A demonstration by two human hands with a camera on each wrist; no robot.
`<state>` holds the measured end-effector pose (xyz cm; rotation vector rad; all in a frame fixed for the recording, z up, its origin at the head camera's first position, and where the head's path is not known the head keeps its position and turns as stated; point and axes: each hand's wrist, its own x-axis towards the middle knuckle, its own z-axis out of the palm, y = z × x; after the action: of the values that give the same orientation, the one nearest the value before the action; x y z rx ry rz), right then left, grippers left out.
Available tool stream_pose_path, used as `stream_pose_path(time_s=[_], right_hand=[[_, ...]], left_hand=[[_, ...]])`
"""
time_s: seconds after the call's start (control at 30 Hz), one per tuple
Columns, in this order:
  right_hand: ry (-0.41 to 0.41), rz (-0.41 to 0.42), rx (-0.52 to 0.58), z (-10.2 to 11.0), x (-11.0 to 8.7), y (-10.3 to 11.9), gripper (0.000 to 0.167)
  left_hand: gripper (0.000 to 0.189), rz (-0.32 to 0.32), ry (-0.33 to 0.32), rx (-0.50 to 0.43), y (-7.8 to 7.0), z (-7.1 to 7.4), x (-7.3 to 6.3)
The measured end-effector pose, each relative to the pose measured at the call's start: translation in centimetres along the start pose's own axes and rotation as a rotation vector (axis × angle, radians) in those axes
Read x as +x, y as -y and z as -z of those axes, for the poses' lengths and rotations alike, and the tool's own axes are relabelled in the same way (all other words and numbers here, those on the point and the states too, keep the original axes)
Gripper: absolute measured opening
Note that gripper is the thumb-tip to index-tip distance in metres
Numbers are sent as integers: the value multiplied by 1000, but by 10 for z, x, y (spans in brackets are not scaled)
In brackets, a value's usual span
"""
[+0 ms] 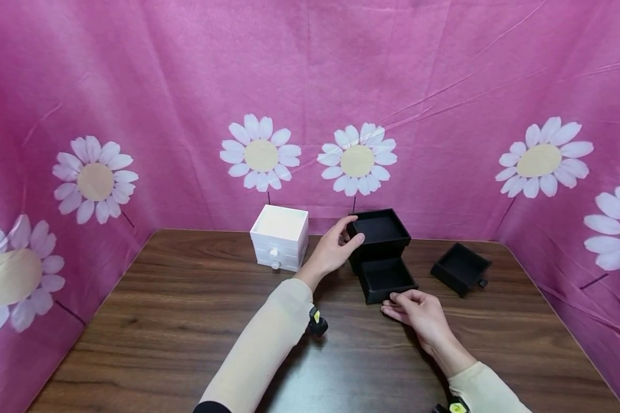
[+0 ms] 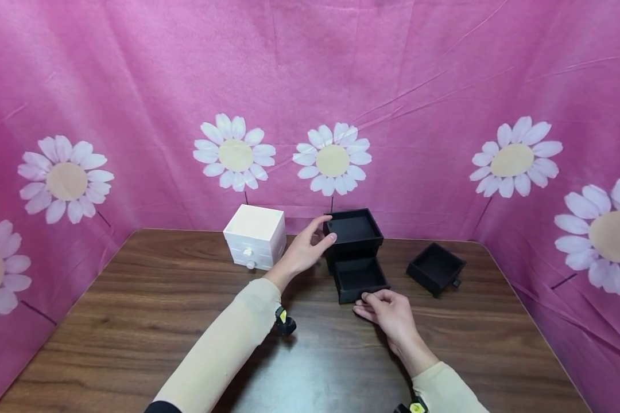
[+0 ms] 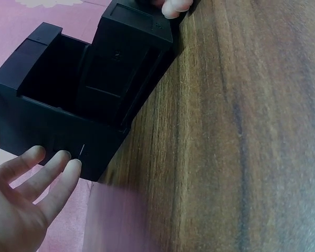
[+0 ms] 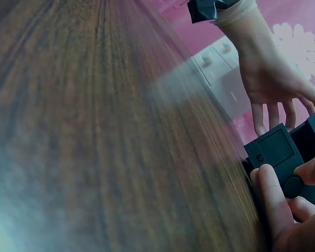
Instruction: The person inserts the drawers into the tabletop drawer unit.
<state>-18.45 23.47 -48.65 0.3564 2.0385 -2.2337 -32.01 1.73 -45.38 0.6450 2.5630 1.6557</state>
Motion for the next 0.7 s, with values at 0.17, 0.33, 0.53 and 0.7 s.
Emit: stream_pose_path(time_s=[0.17, 0.33, 0.53, 0.7], right_hand=[[11, -3, 3, 0, 0, 2, 16], [3, 3, 7, -2, 0, 2, 16], [0, 1, 8, -4, 2, 2, 16], [-4, -9, -1, -5, 4, 2, 16]], left_hand=[[56, 1, -2, -3, -1, 0, 0], [57, 4, 3, -2, -1, 0, 0], [56, 7, -3, -9, -1, 1, -1], [56, 7, 2, -3, -2, 1, -1]])
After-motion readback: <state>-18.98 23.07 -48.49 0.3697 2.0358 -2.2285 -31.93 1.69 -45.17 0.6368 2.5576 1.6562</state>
